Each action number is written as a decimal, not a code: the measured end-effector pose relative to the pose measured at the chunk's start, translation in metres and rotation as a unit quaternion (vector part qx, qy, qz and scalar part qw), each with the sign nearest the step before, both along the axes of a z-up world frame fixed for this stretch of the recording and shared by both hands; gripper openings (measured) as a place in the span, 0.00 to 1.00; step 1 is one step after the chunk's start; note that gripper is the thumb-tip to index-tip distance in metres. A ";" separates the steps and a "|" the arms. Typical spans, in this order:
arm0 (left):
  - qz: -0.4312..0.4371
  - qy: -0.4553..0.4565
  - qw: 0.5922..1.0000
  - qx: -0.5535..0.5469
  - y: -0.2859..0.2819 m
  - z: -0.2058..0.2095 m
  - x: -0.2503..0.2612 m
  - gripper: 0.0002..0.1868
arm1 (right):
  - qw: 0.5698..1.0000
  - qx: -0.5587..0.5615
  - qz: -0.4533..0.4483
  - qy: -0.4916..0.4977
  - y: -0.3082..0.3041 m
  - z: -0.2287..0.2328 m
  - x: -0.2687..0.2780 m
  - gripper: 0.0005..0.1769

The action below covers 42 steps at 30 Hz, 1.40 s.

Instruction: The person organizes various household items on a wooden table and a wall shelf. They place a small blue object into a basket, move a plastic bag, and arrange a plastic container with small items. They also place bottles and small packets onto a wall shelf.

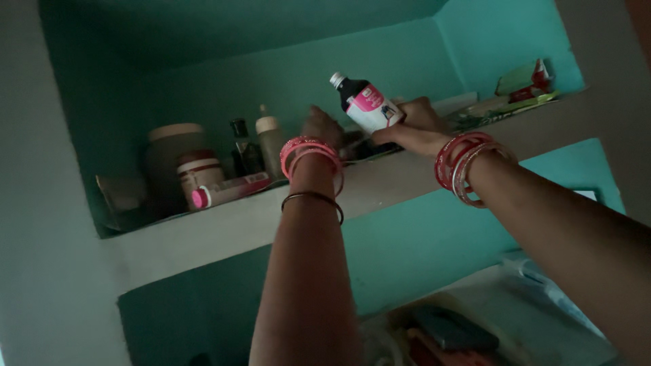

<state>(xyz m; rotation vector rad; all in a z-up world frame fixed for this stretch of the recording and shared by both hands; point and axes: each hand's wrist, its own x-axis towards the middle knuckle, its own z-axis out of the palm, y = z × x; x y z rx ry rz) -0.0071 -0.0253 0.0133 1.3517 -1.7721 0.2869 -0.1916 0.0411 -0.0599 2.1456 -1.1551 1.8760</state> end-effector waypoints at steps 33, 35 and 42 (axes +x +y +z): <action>0.271 -0.328 0.894 -0.137 0.027 -0.030 0.036 0.14 | 0.999 0.036 -0.028 0.014 -0.005 0.003 -0.003 0.27; 0.285 -0.267 0.894 -0.218 0.052 -0.022 0.043 0.14 | 1.000 0.010 -0.015 0.014 -0.009 0.002 -0.001 0.27; 0.338 -0.181 0.920 -0.075 0.083 -0.039 0.075 0.22 | 1.000 0.013 -0.025 -0.002 -0.024 0.003 -0.004 0.29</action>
